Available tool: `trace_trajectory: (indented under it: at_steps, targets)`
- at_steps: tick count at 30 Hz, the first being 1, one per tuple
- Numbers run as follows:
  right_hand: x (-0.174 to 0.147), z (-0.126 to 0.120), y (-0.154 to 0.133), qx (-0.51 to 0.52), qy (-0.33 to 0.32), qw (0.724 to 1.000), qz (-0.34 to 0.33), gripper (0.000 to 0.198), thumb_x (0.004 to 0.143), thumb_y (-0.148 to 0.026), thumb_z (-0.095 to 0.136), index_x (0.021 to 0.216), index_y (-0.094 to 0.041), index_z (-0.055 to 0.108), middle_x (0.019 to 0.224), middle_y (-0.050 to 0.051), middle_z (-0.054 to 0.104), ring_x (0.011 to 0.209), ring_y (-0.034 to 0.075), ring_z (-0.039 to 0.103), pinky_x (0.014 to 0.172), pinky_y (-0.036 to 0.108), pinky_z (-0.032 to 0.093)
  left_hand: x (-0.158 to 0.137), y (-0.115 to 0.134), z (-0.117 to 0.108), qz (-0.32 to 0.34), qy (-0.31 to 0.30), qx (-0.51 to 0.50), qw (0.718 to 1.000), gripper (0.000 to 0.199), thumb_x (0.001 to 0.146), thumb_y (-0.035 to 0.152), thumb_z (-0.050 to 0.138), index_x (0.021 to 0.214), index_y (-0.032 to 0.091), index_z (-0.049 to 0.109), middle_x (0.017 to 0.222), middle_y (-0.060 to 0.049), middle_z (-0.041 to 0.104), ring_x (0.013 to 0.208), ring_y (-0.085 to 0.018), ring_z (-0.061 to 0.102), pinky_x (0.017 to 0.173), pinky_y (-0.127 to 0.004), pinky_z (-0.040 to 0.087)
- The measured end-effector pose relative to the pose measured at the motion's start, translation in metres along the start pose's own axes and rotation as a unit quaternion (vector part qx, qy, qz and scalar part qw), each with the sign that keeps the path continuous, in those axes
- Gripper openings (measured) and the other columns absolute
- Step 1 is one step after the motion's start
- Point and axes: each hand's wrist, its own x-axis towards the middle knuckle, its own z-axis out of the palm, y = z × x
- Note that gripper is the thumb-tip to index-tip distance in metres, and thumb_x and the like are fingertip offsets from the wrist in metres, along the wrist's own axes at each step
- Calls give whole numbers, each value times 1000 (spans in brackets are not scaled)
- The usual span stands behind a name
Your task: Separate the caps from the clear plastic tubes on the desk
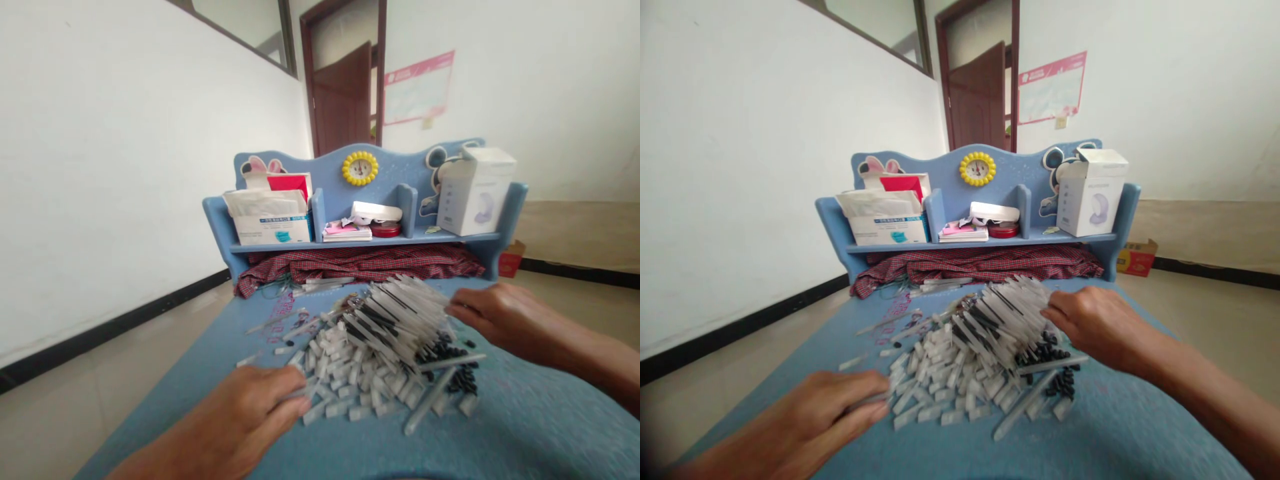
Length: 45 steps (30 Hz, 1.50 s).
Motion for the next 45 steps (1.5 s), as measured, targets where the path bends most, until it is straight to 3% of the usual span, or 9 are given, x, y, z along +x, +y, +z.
trace_trajectory:
  at_steps: [5, 10, 17, 23, 26, 29, 33, 38, 45]
  targets:
    - [55, 33, -7, -108, -73, 989, 74, 37, 90, -37, 36, 76, -19, 65, 77, 13, 71, 72, 26, 67, 55, 30, 33, 72, 14, 18, 6, -36, 117, 992, 17, 91, 25, 45, 89, 18, 60, 88, -6, 64, 82, -21, 62, 72, -29, 47]
    - [66, 52, -4, -92, -90, 989, 76, 42, 89, -46, 37, 76, -20, 67, 79, 13, 72, 77, 28, 68, 55, 30, 33, 92, 5, 34, -13, -4, 152, 988, 21, 86, 32, 53, 100, 19, 61, 94, -7, 62, 79, -23, 63, 68, -32, 49]
    - [65, 61, 18, -29, -5, 990, 136, 45, 87, -53, 35, 69, -23, 63, 68, 8, 69, 69, 24, 65, 53, 28, 30, 115, -51, 26, -85, 64, 127, 986, 22, 91, 29, 47, 94, 16, 65, 91, -6, 65, 87, -19, 62, 79, -28, 47]
    - [58, 70, 30, 19, 62, 990, 123, 41, 86, -51, 38, 63, -23, 58, 59, 3, 63, 57, 18, 59, 52, 26, 28, 168, -94, 34, -132, 46, 183, 973, 23, 91, 28, 52, 108, 14, 59, 107, -8, 61, 92, -20, 61, 80, -39, 51]
    - [54, 73, 32, 36, 80, 990, 113, 41, 86, -50, 40, 60, -22, 56, 55, 3, 60, 54, 17, 57, 52, 26, 28, 188, -97, 42, -136, 34, 203, 969, 16, 88, 24, 57, 97, 13, 63, 98, -8, 64, 87, -20, 62, 77, -36, 52]
    - [52, 73, 29, 44, 87, 990, 105, 39, 87, -46, 40, 62, -22, 57, 57, 3, 61, 55, 17, 57, 54, 26, 29, 193, -93, 42, -129, 42, 222, 965, 17, 85, 12, 51, 82, 10, 68, 84, -8, 64, 84, -22, 62, 73, -32, 48]
    - [51, 67, 20, 56, 112, 987, 103, 37, 88, -44, 40, 64, -21, 57, 57, 3, 59, 55, 17, 55, 55, 26, 30, 179, -79, 25, -91, 65, 246, 963, 28, 85, 7, 39, 83, 9, 68, 85, -6, 62, 91, -22, 58, 75, -30, 45]
    - [46, 53, -2, 168, 146, 973, 52, 38, 89, -44, 42, 65, -19, 56, 54, 0, 50, 51, 12, 46, 55, 25, 31, 149, -37, 7, -28, 81, 253, 964, 20, 86, 13, 44, 86, 14, 65, 89, -6, 62, 90, -23, 53, 80, -35, 45]
    - [38, 44, -30, 359, 88, 929, -16, 42, 89, -46, 43, 56, -19, 39, 51, -5, 35, 48, 8, 35, 45, 21, 26, 106, 24, 29, 47, 108, 153, 981, 18, 92, 16, 39, 94, 17, 57, 85, -6, 63, 80, -19, 58, 73, -31, 48]
